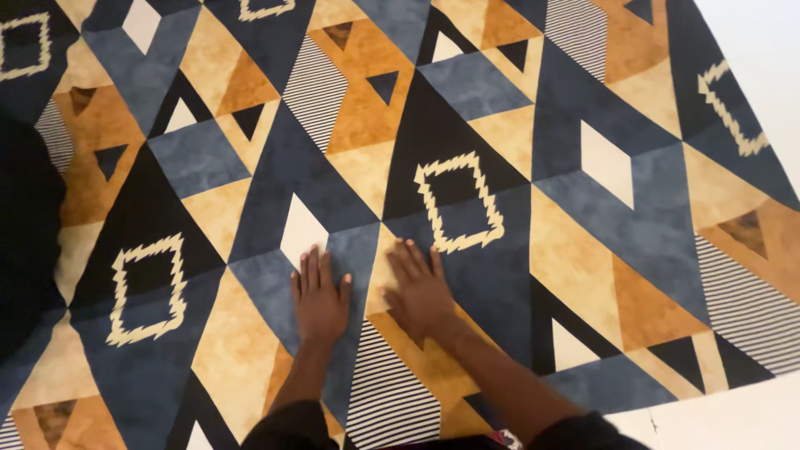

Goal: The person smooths a patterned bed sheet on a bed using both hands. They repeatedly pat and rub the fabric to remove wrinkles, moving from the center of the bed towards the edges and corners.

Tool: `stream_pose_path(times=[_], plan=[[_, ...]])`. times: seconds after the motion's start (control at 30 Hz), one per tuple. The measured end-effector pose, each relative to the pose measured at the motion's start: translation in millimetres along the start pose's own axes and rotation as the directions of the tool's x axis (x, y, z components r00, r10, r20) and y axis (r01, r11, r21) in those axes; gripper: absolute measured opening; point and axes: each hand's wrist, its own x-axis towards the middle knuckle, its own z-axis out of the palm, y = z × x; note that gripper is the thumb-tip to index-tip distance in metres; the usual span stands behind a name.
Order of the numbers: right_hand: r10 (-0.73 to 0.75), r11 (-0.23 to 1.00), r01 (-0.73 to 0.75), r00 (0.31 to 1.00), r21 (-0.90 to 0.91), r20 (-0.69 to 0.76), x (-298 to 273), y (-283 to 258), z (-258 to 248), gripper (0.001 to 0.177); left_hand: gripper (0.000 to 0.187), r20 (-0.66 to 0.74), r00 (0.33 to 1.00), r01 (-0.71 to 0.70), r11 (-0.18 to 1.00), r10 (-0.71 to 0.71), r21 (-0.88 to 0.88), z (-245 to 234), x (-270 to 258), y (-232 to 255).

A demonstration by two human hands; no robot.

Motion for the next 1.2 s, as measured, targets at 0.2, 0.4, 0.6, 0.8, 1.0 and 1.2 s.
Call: stream_pose_path(times=[0.2, 0.4, 0.6, 0.8, 1.0, 1.2], plan=[[0.594, 0.795, -0.605, 0.792, -0.045, -0.141, -42.2, 128.3, -51.9, 0.071, 0.063, -0.029, 0.998, -0.049, 0.998, 0.049, -0.029, -23.0, -25.0, -14.4], [0.290, 0.908, -0.346, 0.926, -0.237, -0.240, -14.1, 75.2, 0.9, 0.070, 0.061, 0.011, 0.997, 0.074, 0.996, -0.074, -0.050, -23.0, -6.7, -4.1], [-0.013, 0.995, 0.021, 0.996, -0.093, 0.094, -0.8, -25.9, 7.8, 0.071, 0.067, -0.101, 0.995, -0.013, 0.999, 0.009, -0.039, -23.2, -8.2, -12.2], [0.607, 0.772, -0.626, 0.777, -0.111, -0.164, -39.9, 45.0, -42.6, 0.062, 0.070, -0.080, 0.997, -0.005, 0.996, -0.002, -0.093, -23.3, -6.7, -17.2], [0.452, 0.864, -0.485, 0.866, -0.137, -0.214, -49.3, 7.7, -2.3, 0.061, 0.069, -0.094, 0.996, 0.000, 0.996, -0.008, -0.086, -26.6, -9.8, -12.4], [0.092, 0.992, -0.092, 0.996, -0.084, -0.006, -39.5, -61.2, 12.8, 0.066, 0.067, -0.096, 0.995, -0.020, 0.986, 0.004, -0.164, -28.9, -11.8, -20.6]])
